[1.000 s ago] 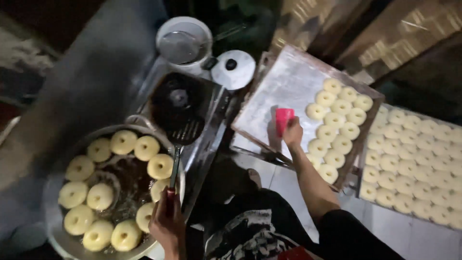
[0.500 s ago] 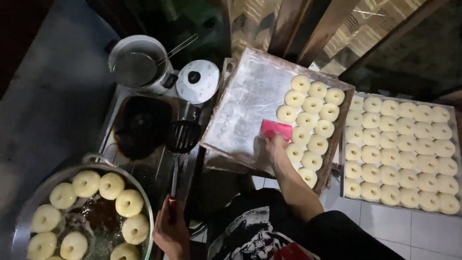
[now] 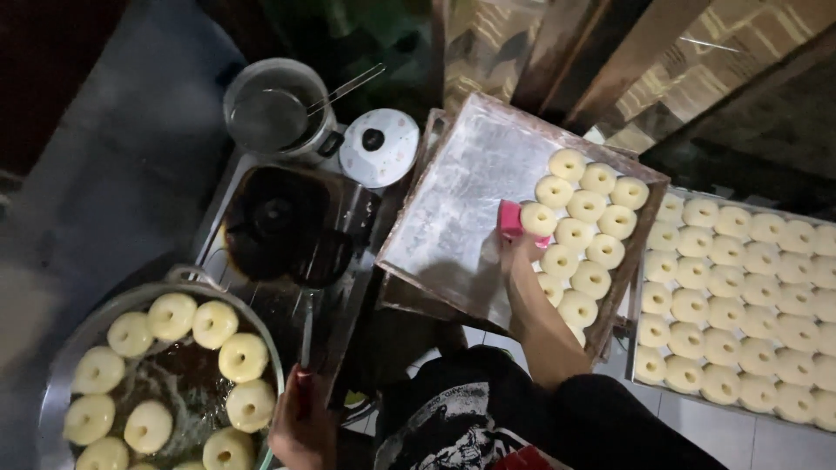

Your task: The person is frying donuts by manually placing raw dough rings into a pot of hot oil and using a slotted turner to manage them.

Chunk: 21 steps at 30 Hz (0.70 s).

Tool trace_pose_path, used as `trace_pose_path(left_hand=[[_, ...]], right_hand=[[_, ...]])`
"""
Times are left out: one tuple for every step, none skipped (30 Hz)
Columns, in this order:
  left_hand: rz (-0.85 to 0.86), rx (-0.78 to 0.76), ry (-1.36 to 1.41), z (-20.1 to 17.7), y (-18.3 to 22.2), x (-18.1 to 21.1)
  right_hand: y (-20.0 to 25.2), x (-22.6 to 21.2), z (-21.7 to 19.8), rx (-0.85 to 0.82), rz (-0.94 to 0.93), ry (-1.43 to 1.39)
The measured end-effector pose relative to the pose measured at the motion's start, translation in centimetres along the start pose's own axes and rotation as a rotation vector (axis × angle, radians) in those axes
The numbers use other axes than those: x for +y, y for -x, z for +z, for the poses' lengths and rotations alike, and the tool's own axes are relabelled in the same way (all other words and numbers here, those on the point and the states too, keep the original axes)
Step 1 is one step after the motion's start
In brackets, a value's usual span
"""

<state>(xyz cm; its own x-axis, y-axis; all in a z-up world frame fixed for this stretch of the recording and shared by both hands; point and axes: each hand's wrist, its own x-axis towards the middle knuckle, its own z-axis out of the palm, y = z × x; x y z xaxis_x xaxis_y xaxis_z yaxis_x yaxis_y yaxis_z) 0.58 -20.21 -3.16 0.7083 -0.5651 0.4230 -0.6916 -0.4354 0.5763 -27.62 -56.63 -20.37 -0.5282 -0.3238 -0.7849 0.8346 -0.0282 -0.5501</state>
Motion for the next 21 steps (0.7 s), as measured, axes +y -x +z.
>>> trace_pose_path(left_hand=[[0.089,0.061,-0.109,-0.3,0.3,-1.5],[0.178,0.119,-0.219,-0.7,0.6,-3.1],[0.163,0.126,-0.229,-2.2,0.6,-3.4],[-0.014,0.052,-0.225,-3.7,0.6,-3.7],[-0.197,-0.015,-0.222,-5.4,0.7,-4.0],[-0.218,-0.002,-0.234,-6.4,0.7,-5.9],[-0.335,-0.02,-0.263,-7.8,1.0,-8.0],[-0.453,-0.037,-0.288,-9.2,1.4,-10.1],[-0.488,-0.002,-0.312,-10.9,1.3,-11.0],[-0.582,-0.073,-0.338,-12.7,1.3,-12.0],[-0.68,-0.141,-0.357,-14.7,1.6,-13.1],[-0.721,-0.104,-0.375,-16.5,1.1,-12.8],[-0.746,-0.145,-0.295,-18.4,0.9,-12.4],[-0.768,-0.182,-0.211,-20.2,0.5,-12.0],[-0.799,-0.154,-0.214,-21.4,0.6,-12.4],[-0.885,-0.204,-0.144,-22.5,0.7,-12.7],[-0.959,-0.262,-0.066,-23.5,0.6,-13.0],[-0.982,-0.241,-0.063,-24.2,0.4,-12.6],[-1.04,-0.307,-0.032,-24.8,0.0,-12.4],[-1.098,-0.374,0.001,-25.4,-0.5,-12.1],[-1.108,-0.359,0.009,-25.6,-0.7,-12.1]], right_hand=[[1.2,-0.3,-0.4,-0.02,-0.04,0.05],[2.4,-0.5,-0.9,-0.041,-0.079,0.1],[0.7,0.3,-1.8,-0.051,-0.076,0.115],[-0.9,1.2,-2.7,-0.074,-0.241,0.18],[-2.4,2.4,-3.5,-0.105,-0.402,0.247],[-11.8,1.5,-8.2,-0.124,-0.394,0.267],[-19.5,2.6,-9.7,-0.27,-0.511,0.435],[-26.0,8.5,-8.9,-0.421,-0.629,0.597],[-21.6,4.1,-9.3,-0.466,-0.604,0.623],[-15.7,4.0,-9.0,-0.555,-0.598,0.497],[-8.6,5.8,-7.1,-0.641,-0.582,0.368],[-5.4,6.7,-6.1,-0.684,-0.549,0.393],[-2.4,6.8,-5.7,-0.79,-0.568,0.414],[0.5,7.0,-5.2,-0.898,-0.583,0.432],[3.1,8.1,-4.7,-0.934,-0.564,0.447],[5.7,9.1,-4.2,-0.929,-0.512,0.538],[8.1,9.6,-4.0,-0.914,-0.468,0.625],[10.0,11.1,-3.9,-0.941,-0.459,0.638],[11.9,12.5,-4.0,-1.004,-0.371,0.666],[13.7,13.8,-4.0,-1.066,-0.282,0.693],[15.3,15.4,-4.2,-1.083,-0.279,0.698]])
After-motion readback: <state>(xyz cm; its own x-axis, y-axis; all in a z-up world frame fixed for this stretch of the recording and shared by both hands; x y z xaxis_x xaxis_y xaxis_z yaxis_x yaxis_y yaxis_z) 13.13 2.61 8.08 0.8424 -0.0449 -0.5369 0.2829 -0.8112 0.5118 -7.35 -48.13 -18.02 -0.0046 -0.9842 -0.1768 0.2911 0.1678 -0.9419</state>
